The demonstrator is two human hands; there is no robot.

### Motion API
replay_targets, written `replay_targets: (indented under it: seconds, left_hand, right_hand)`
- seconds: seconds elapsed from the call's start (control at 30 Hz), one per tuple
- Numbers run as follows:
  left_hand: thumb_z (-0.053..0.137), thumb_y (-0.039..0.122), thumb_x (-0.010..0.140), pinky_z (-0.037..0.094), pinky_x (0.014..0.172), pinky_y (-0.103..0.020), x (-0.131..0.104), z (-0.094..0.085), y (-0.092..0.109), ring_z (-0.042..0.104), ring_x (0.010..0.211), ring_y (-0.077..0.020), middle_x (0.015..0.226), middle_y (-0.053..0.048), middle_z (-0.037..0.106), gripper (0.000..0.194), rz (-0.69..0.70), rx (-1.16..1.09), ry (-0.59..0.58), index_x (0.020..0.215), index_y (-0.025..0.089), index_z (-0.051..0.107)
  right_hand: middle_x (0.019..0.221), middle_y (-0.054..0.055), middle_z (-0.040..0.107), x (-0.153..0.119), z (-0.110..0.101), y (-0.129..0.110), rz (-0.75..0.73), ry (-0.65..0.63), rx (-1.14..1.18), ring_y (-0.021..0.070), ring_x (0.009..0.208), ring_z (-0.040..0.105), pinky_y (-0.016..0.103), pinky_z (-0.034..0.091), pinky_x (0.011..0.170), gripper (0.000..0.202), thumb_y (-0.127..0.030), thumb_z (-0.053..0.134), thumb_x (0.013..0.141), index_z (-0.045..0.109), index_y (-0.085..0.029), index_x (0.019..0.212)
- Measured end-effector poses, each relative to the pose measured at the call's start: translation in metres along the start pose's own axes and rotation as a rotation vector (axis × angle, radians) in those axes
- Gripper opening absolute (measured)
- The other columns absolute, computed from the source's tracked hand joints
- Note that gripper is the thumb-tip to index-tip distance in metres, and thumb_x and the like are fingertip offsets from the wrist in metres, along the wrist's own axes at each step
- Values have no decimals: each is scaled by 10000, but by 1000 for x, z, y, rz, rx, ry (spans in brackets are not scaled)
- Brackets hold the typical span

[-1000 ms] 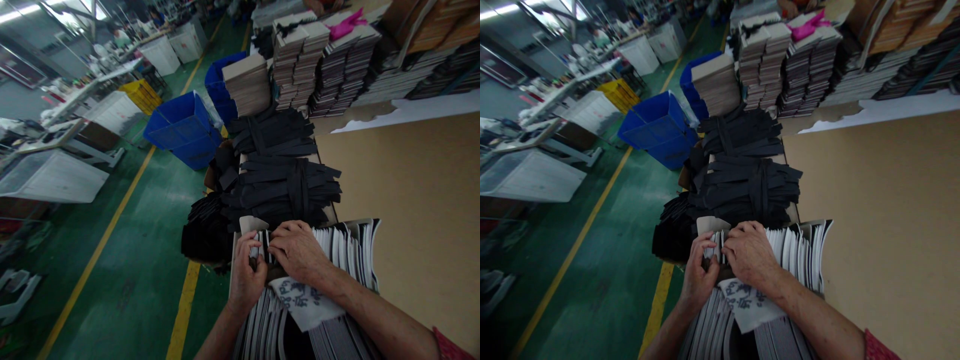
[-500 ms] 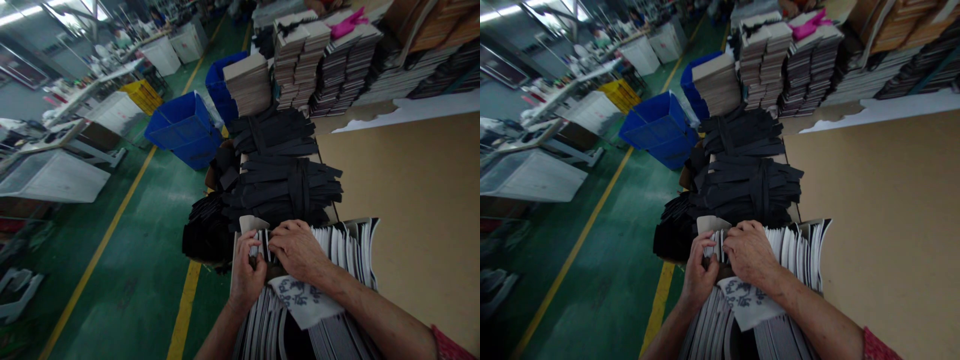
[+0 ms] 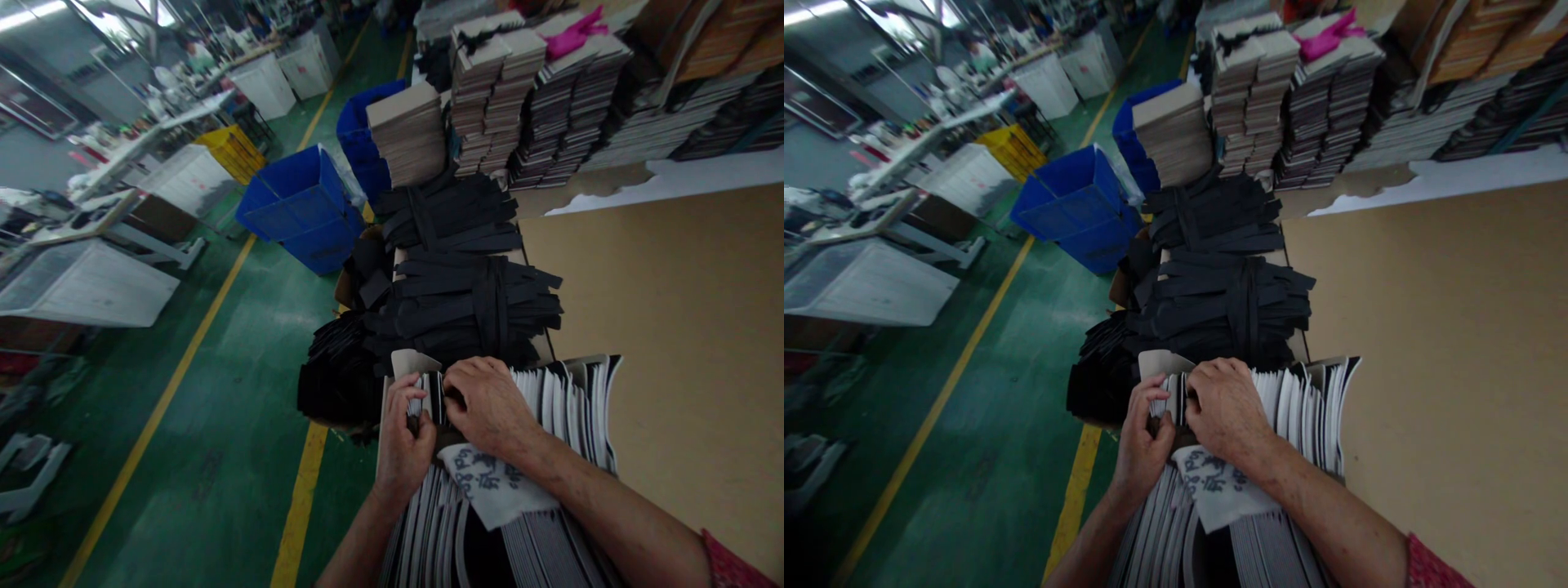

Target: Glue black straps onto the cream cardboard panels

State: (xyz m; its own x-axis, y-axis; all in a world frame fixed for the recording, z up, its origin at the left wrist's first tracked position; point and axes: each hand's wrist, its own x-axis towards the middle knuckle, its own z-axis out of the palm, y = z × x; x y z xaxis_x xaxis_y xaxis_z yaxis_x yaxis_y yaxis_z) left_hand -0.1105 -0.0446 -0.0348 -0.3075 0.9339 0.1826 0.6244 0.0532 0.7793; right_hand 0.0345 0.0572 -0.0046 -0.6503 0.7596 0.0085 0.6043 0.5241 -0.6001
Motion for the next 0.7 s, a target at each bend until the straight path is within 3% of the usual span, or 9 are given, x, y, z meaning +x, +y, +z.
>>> replay_targets:
  seconds: [0.2, 0.4, 0.57, 0.7]
  left_hand:
    - [472, -11, 799, 398, 1119, -478, -2, 2, -1, 499, 1286, -213, 1306, -79, 534, 359, -15, -15, -8, 1052, 239, 520]
    - [478, -16, 789, 413, 1115, -471, -4, 4, 2, 511, 1281, -213, 1302, -82, 541, 366, -17, -39, 3, 1050, 238, 522]
    - [481, -23, 775, 413, 1118, -482, -4, 6, 3, 512, 1285, -221, 1300, -92, 543, 374, -26, -64, 19, 1044, 231, 532]
    - [507, -8, 785, 407, 1121, -480, -5, 5, 4, 504, 1287, -222, 1300, -91, 548, 363, -10, -64, 12, 1056, 233, 532]
  right_hand:
    - [1012, -4, 675, -4, -2, 3, -75, 27, 64, 197, 996, 561, 382, 325, 925, 270, -110, 565, 827, 672, -271, 1015]
    - [1028, 29, 648, -8, -5, 2, -119, 12, -45, 210, 996, 544, 400, 323, 917, 172, -158, 555, 863, 693, -248, 909]
    - [984, 54, 627, -7, -3, 0, -93, 18, -90, 226, 958, 548, 417, 349, 914, 159, -325, 554, 919, 660, -217, 872]
    - [1063, 75, 622, -8, 1, 3, -33, 69, -79, 240, 1001, 542, 411, 384, 911, 146, -214, 615, 833, 635, -197, 977]
